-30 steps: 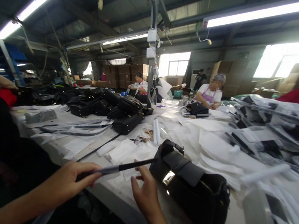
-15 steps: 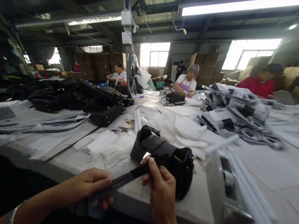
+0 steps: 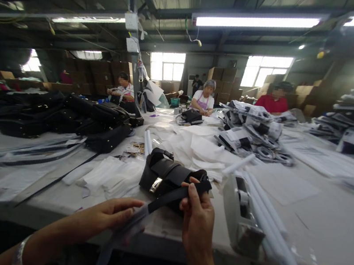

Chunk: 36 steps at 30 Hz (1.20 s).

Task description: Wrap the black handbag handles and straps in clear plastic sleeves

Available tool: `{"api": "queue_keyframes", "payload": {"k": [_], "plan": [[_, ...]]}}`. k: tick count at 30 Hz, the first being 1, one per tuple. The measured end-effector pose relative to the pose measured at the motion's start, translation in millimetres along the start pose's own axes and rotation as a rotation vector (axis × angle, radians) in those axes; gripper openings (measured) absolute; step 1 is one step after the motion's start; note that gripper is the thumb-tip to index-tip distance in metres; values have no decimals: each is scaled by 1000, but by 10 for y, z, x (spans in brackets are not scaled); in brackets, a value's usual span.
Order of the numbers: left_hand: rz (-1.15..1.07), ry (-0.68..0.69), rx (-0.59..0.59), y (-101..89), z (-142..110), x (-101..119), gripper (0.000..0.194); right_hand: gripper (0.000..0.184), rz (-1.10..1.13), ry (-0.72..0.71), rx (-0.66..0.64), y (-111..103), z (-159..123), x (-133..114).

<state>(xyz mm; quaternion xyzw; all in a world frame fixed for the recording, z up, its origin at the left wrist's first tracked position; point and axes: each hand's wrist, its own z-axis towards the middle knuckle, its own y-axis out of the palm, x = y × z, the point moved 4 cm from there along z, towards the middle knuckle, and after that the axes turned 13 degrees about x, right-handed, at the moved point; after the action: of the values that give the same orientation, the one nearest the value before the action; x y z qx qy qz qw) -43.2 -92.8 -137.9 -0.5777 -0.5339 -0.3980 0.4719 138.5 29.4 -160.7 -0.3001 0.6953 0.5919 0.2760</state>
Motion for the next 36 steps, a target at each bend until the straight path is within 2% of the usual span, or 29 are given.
{"api": "queue_keyframes", "payload": {"k": [4, 7, 9, 12, 16, 21, 25, 27, 32, 36], "plan": [[14, 89, 71, 301, 193, 162, 52, 36, -138, -74, -66, -52, -115, 47], [120, 207, 99, 458, 311, 292, 42, 34, -210, -92, -81, -119, -170, 4], [151, 237, 71, 511, 364, 344, 36, 34, -181, -72, -68, -167, -162, -74], [88, 150, -75, 544, 396, 332, 33, 30, -18, -55, 46, -286, -48, -264], [94, -3, -276, 515, 346, 207, 34, 25, 190, -104, 196, -540, 200, -537], [132, -92, -320, 441, 290, 53, 26, 27, 247, -137, 252, -802, 357, -680], [157, -46, -335, 471, 300, 80, 27, 28, 269, -116, 266, -817, 317, -638], [183, 20, -306, 505, 334, 140, 31, 28, 243, -133, 253, -775, 268, -602], [176, 131, -143, 664, 464, 308, 50, 26, 89, -161, 168, -599, 95, -479], [157, 255, -16, 854, 587, 431, 50, 24, -25, -164, 55, -454, -32, -388]]}}
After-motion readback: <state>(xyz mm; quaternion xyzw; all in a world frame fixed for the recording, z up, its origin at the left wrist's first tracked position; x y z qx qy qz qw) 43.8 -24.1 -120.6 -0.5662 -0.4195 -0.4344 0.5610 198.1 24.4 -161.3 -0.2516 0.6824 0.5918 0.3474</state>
